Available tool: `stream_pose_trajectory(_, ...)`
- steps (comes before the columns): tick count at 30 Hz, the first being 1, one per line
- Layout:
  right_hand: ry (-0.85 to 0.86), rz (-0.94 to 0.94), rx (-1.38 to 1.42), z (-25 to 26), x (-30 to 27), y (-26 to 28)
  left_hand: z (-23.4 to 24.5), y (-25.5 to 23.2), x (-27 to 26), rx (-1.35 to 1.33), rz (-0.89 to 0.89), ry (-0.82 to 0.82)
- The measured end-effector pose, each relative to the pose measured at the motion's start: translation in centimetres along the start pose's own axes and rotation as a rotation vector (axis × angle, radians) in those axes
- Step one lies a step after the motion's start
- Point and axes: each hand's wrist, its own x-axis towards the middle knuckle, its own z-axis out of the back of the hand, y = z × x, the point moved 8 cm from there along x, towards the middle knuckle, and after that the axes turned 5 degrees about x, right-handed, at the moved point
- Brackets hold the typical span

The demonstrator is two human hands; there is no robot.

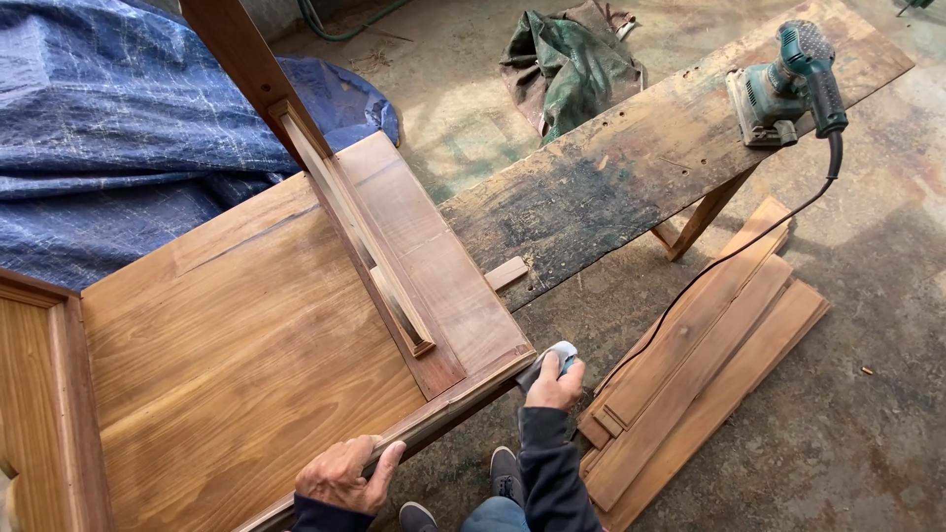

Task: Sand the edges and surfaces of a wooden furniture piece using sandpaper to smooth the finish.

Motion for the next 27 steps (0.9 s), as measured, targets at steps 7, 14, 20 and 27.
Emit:
stream_pose_trajectory(7,0.094,0.118,0.055,-0.6,-3.3,1.6,-0.5,-0.1,0.2,0.044,0.009,0.039)
stream_pose_trajectory(14,-0.076,0.085,-0.058,1.1,-0.3,0.7,-0.2,-0.4,0.4,0.046,0.043,0.012)
stream_pose_trajectory(20,0.000,-0.128,-0.010,0.2,-0.7,0.7,0.5,-0.7,0.2,-0.011,0.015,-0.045)
stream_pose_trajectory(27,0.084,-0.057,-0.023,0.0,-2.0,-0.2,-0.4,-0.3,-0.1,0.041,0.036,0.002)
